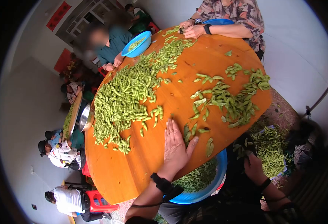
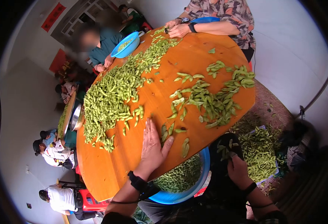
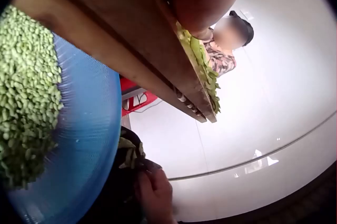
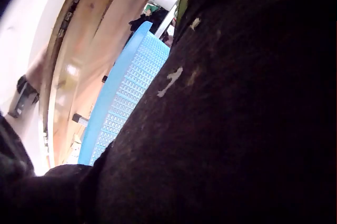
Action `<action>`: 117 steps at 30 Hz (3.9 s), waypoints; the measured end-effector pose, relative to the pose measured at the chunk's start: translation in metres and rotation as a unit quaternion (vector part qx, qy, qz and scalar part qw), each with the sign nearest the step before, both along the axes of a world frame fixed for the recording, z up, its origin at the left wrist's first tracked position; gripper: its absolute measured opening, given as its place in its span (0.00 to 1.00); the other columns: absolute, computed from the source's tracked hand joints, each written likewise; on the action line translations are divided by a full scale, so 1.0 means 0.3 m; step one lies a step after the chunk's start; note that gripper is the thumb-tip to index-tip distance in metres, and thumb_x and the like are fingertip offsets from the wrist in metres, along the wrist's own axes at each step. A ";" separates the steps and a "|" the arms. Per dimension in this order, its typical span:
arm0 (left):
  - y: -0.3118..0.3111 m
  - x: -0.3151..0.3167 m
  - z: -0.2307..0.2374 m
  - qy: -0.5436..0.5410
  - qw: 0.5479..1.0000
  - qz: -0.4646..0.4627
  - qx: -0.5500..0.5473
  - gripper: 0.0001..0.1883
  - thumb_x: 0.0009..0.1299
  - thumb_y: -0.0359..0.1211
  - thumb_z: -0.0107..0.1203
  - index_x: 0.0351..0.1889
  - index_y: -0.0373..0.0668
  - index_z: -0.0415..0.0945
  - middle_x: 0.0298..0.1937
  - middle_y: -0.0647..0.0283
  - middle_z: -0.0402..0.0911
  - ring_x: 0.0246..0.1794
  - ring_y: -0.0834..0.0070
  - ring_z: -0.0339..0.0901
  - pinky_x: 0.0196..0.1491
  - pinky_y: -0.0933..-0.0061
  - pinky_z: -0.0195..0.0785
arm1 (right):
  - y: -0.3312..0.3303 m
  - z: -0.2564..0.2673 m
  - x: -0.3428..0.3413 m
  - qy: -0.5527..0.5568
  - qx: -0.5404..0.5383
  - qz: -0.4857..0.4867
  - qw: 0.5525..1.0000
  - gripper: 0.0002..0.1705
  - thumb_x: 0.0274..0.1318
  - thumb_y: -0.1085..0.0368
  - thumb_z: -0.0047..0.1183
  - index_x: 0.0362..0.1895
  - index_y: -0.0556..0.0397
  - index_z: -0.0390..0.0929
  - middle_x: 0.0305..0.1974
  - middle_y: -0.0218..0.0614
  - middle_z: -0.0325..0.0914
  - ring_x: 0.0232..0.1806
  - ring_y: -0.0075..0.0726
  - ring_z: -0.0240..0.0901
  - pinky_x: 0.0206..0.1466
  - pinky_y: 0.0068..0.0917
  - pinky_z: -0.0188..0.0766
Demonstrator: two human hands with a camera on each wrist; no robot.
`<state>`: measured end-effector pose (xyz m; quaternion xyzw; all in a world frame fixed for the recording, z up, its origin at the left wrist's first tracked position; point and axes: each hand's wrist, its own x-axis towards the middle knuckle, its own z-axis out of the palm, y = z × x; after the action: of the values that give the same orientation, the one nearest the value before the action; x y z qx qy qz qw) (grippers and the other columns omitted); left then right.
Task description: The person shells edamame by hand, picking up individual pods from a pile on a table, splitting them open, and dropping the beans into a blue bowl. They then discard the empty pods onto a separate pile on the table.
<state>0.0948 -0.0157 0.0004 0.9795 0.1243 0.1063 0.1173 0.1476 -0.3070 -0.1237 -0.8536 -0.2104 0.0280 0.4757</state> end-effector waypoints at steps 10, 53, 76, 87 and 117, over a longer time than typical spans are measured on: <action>-0.286 0.386 -0.042 -0.071 0.996 -0.055 -0.023 0.48 0.72 0.54 0.46 0.70 0.21 0.37 0.73 0.32 0.44 0.75 0.43 0.42 0.75 0.54 0.35 | -0.020 -0.068 -0.013 -0.002 -0.002 0.032 0.999 0.08 0.54 0.71 0.51 0.40 0.57 0.74 0.27 0.53 0.74 0.29 0.63 0.72 0.28 0.47 0.68; 0.012 0.187 0.203 -0.139 0.987 -0.035 -0.071 0.09 0.63 0.24 0.51 0.40 0.39 0.79 0.34 0.52 0.79 0.34 0.58 0.78 0.36 0.64 0.73 | 0.026 -0.099 -0.036 -0.052 0.002 0.064 0.997 0.03 0.55 0.74 0.49 0.32 0.59 0.68 0.25 0.53 0.69 0.28 0.65 0.68 0.27 0.45 0.61; 0.337 -0.254 0.155 -0.058 0.868 0.215 -0.445 0.11 0.74 0.33 0.54 0.46 0.36 0.77 0.31 0.71 0.81 0.22 0.90 0.67 0.24 0.86 0.59 | 0.058 -0.057 -0.026 -0.022 -0.063 0.094 0.993 0.10 0.54 0.74 0.49 0.42 0.58 0.71 0.30 0.51 0.73 0.29 0.61 0.71 0.28 0.46 0.65; 0.237 -0.365 0.067 -0.123 0.876 0.179 -0.431 0.13 0.71 0.28 0.56 0.52 0.36 0.75 0.33 0.72 0.77 0.25 0.86 0.69 0.28 0.84 0.63 | 0.058 0.054 -0.027 0.067 -0.088 0.133 0.985 0.17 0.54 0.73 0.47 0.49 0.56 0.74 0.30 0.49 0.76 0.29 0.59 0.73 0.29 0.43 0.68; 0.193 -0.231 0.012 -0.214 0.841 -0.016 -0.497 0.18 0.69 0.21 0.53 0.58 0.36 0.73 0.35 0.65 0.74 0.26 0.84 0.74 0.27 0.83 0.70 | 0.706 0.542 -0.056 0.312 0.125 0.325 0.884 0.09 0.67 0.68 0.41 0.44 0.54 0.74 0.24 0.25 0.70 0.17 0.15 0.64 0.17 0.15 0.58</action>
<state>0.0256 0.0421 0.0040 0.7445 0.1164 0.2350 0.6139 0.1308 -0.0953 0.0390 -0.6183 -0.3188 0.4192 0.5833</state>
